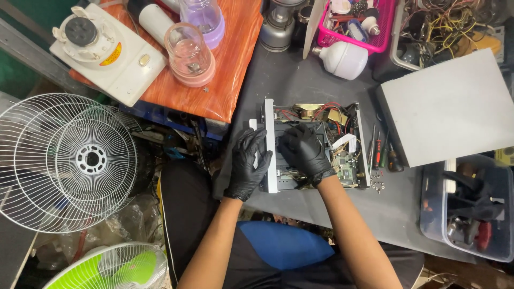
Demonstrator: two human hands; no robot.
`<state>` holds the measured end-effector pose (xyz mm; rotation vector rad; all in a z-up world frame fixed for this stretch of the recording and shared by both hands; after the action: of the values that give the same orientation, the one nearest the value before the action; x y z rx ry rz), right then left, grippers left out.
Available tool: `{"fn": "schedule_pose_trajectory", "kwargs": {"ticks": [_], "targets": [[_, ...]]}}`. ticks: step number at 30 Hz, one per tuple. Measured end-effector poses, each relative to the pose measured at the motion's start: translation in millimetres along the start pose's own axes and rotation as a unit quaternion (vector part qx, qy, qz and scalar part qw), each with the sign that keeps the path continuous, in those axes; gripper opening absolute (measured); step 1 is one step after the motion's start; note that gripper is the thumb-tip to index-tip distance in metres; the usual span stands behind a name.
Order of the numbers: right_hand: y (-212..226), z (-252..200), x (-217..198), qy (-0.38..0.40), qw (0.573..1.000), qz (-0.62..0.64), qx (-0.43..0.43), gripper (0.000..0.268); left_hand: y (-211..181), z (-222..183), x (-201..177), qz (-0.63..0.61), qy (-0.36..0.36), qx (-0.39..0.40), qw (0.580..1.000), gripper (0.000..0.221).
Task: The person is securing components of an optical drive by manually placing small screws into the assembly.
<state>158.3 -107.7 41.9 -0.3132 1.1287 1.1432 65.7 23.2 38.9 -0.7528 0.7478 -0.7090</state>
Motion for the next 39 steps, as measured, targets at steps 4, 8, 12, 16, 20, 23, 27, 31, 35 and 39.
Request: {"fn": "schedule_pose_trajectory", "kwargs": {"ticks": [4,8,12,16,20,23,27,31,35,39], "targets": [[-5,-4,4,0.001,1.000,0.019,0.011,0.014,1,1,0,-0.012,-0.002,0.007,1.000,0.049],[-12,-10,11,0.002,1.000,0.021,0.017,0.013,0,1,-1,-0.017,-0.002,0.006,1.000,0.050],[-12,-8,0,0.004,0.995,0.094,0.035,0.012,1,0,-1,-0.012,0.000,0.010,1.000,0.050],[-15,-11,1,0.017,0.994,0.099,0.036,0.010,1,0,0,-0.010,0.004,0.005,1.000,0.050],[-16,-12,-5,0.014,0.991,0.124,0.053,0.011,1,1,0,-0.009,0.003,0.006,1.000,0.049],[-15,-15,-6,0.002,0.984,0.162,0.075,0.013,1,0,0,-0.007,-0.001,0.010,1.000,0.049],[-25,-34,-27,-0.024,0.964,0.197,0.174,0.023,-4,1,0,0.041,0.001,0.025,0.999,0.049],[-25,-40,-72,-0.065,0.943,0.201,0.257,0.027,-15,1,6,0.174,0.009,0.062,0.983,0.052],[-31,-62,-121,-0.110,0.927,0.186,0.308,0.029,-39,2,24,0.249,0.042,0.097,0.963,0.053],[-31,-94,-168,-0.183,0.885,0.192,0.383,0.031,-61,-2,57,0.261,0.052,0.150,0.952,0.056]]}}
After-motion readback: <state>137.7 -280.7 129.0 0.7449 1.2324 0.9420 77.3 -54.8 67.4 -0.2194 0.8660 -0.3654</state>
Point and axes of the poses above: each hand's wrist, its own z-axis towards the middle knuckle, its own x-axis out of the palm, y = z × x, the point moved 8 cm from there along z, towards the middle knuckle, and after that the axes turned 2 degrees about -y, right-handed, at the moved point
